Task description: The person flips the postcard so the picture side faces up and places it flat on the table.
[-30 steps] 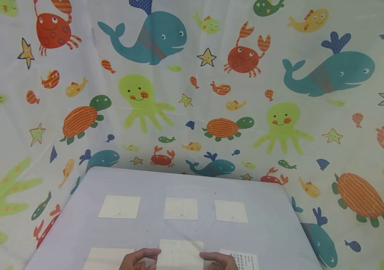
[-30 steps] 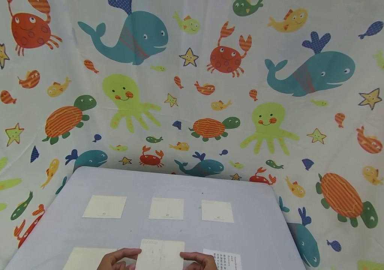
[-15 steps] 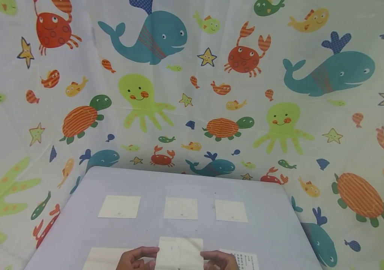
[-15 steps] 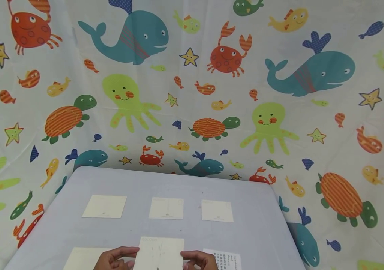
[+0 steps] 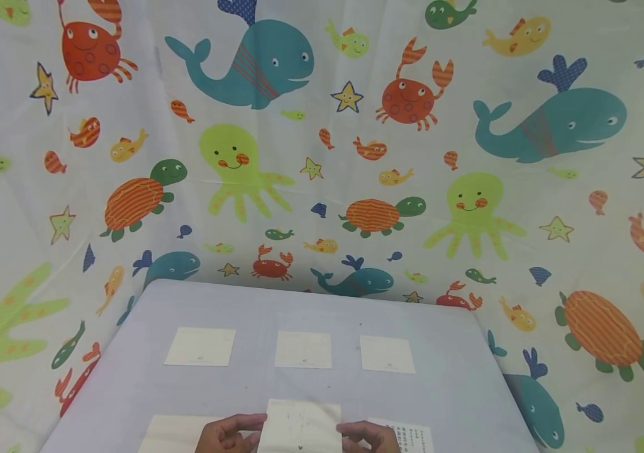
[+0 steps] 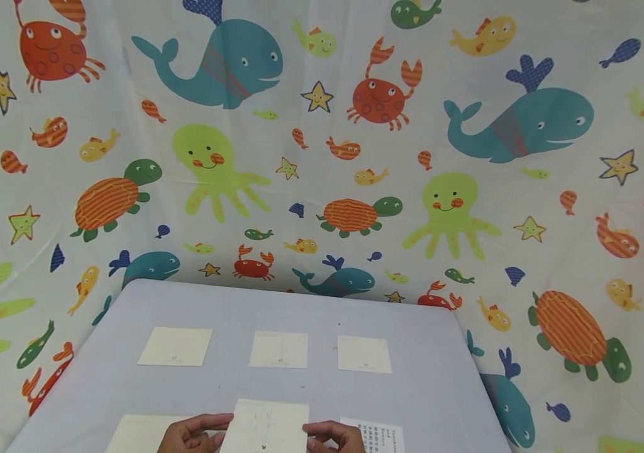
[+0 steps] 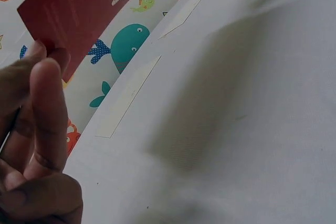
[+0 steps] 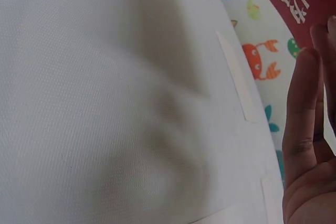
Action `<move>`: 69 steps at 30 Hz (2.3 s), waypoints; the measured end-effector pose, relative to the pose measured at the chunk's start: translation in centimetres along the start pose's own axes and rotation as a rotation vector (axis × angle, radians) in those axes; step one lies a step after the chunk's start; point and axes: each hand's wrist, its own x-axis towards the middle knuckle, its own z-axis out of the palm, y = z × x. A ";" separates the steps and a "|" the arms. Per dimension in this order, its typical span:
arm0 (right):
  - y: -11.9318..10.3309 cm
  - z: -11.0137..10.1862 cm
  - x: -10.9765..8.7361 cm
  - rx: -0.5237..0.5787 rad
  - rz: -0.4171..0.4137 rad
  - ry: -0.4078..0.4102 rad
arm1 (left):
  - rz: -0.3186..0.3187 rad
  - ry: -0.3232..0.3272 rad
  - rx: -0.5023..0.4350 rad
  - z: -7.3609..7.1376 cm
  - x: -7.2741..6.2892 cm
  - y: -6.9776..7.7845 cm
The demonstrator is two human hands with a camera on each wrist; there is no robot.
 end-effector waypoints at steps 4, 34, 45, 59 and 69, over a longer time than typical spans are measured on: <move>-0.5 0.7 -0.2 -0.074 -0.066 0.030 | -0.002 0.056 0.046 0.4 0.0 0.3; 0.5 1.8 0.4 0.026 -0.066 0.094 | 0.075 0.265 0.106 2.4 -0.3 0.4; 1.6 1.4 0.7 0.036 0.036 0.040 | 0.032 0.185 0.160 1.6 -0.3 -0.1; 1.7 1.7 1.2 0.025 0.067 -0.002 | 0.041 0.206 0.314 0.5 0.2 -1.4; 2.8 1.0 1.7 0.015 0.113 -0.045 | 0.077 0.195 0.481 0.5 0.1 -1.7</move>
